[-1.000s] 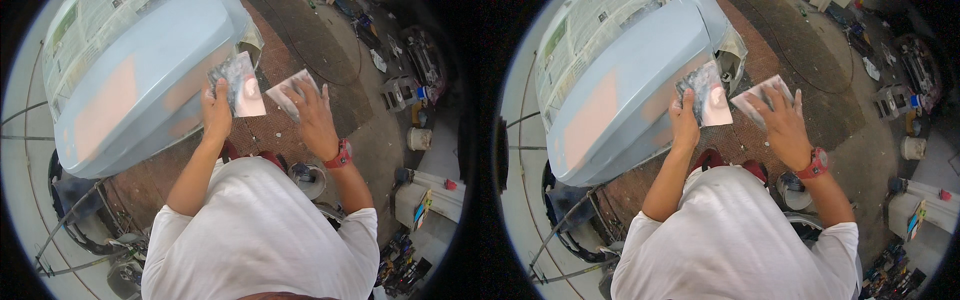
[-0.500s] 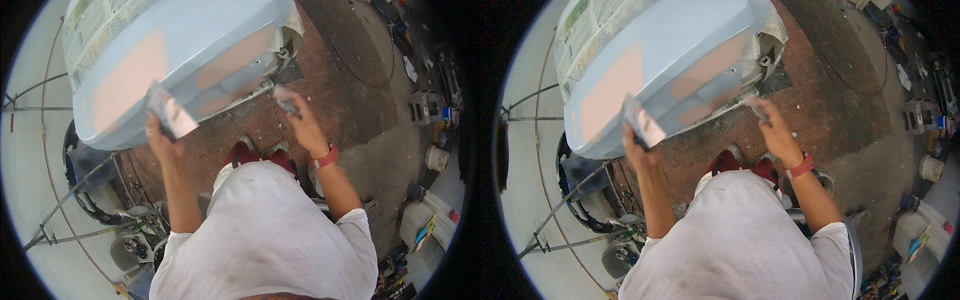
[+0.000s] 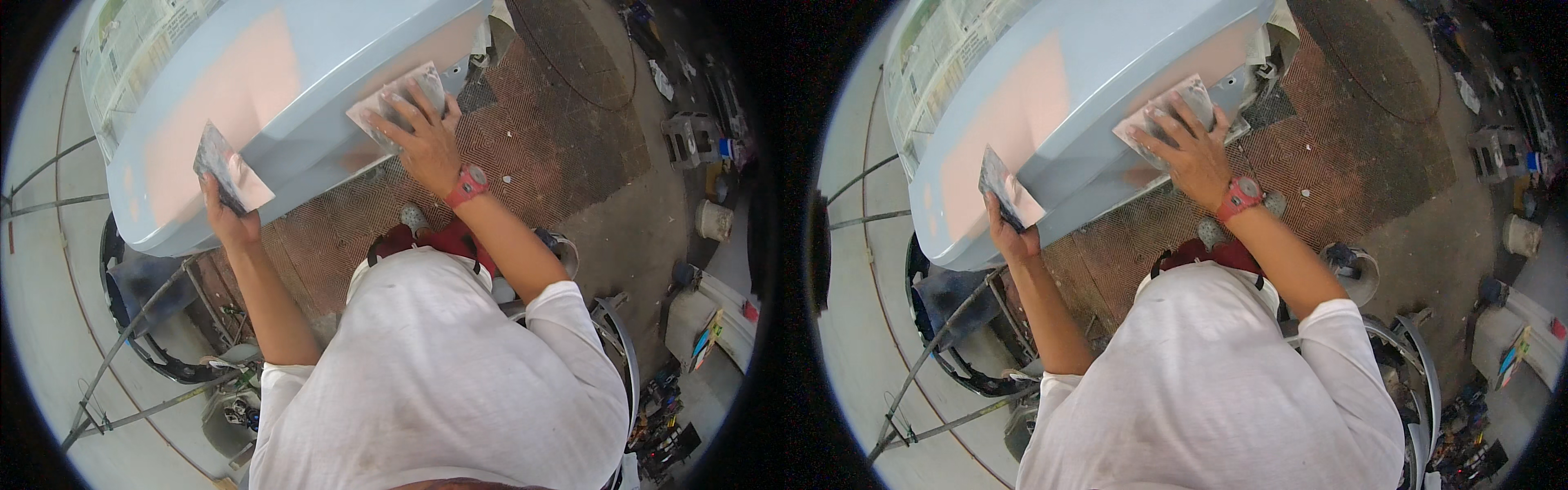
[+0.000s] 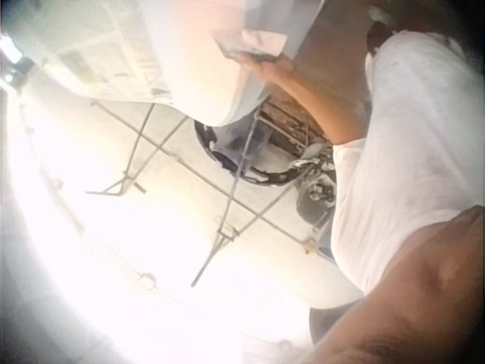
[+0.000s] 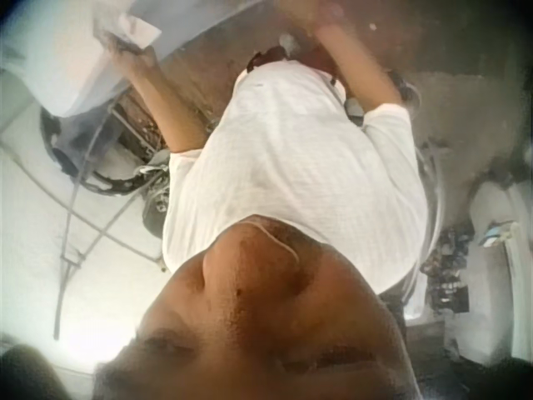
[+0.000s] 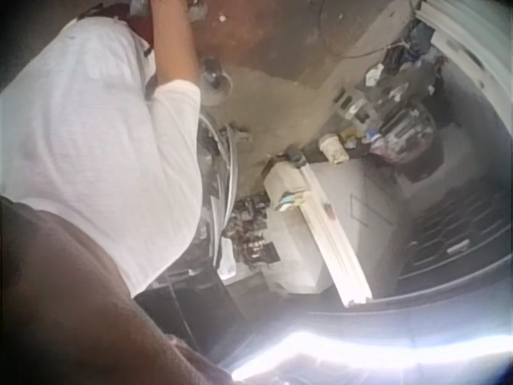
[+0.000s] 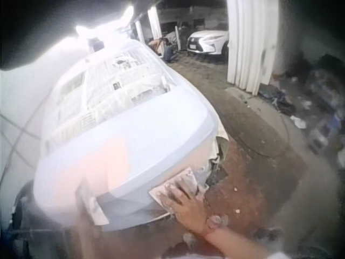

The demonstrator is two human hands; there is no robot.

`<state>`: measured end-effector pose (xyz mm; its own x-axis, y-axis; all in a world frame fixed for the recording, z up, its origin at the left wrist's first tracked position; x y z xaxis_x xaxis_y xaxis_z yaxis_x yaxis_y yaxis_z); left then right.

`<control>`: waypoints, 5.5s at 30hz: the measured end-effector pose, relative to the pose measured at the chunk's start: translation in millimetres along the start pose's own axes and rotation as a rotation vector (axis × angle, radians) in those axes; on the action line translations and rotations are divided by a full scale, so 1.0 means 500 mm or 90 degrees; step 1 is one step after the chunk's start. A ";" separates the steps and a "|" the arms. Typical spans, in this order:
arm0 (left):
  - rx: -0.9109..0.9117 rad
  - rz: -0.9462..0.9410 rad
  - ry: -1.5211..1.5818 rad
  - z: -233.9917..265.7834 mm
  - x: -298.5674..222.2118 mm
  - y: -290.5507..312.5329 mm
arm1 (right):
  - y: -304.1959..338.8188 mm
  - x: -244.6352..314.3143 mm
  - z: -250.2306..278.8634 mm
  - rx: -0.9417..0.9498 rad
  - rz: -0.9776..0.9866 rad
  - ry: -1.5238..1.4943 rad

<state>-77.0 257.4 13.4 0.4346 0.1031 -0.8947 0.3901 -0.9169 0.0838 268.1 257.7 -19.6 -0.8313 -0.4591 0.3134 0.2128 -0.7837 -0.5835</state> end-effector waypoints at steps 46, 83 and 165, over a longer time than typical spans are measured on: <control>0.019 0.077 -0.049 0.025 0.067 -0.046 | 0.101 -0.082 -0.190 0.140 0.059 0.035; 0.016 0.090 -0.104 0.052 0.066 -0.036 | 0.025 -0.148 -0.091 -0.016 0.005 -0.009; -0.002 0.117 -0.114 0.039 0.062 -0.026 | 0.115 -0.263 -0.126 0.059 0.009 -0.022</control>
<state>-84.4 265.2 -24.1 0.3474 -0.1355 -0.9279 0.3199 -0.9130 0.2531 357.5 299.2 -141.7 -0.8098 -0.4834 0.3324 0.2727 -0.8119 -0.5162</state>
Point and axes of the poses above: each hand's wrist, its own y-axis away from the middle knuckle, its own z-axis out of the back of the hand, x = y × z, the point moved 6 cm from there along -y, towards the middle knuckle, and after that the axes turned 2 degrees about -x, right-handed, at the moved point
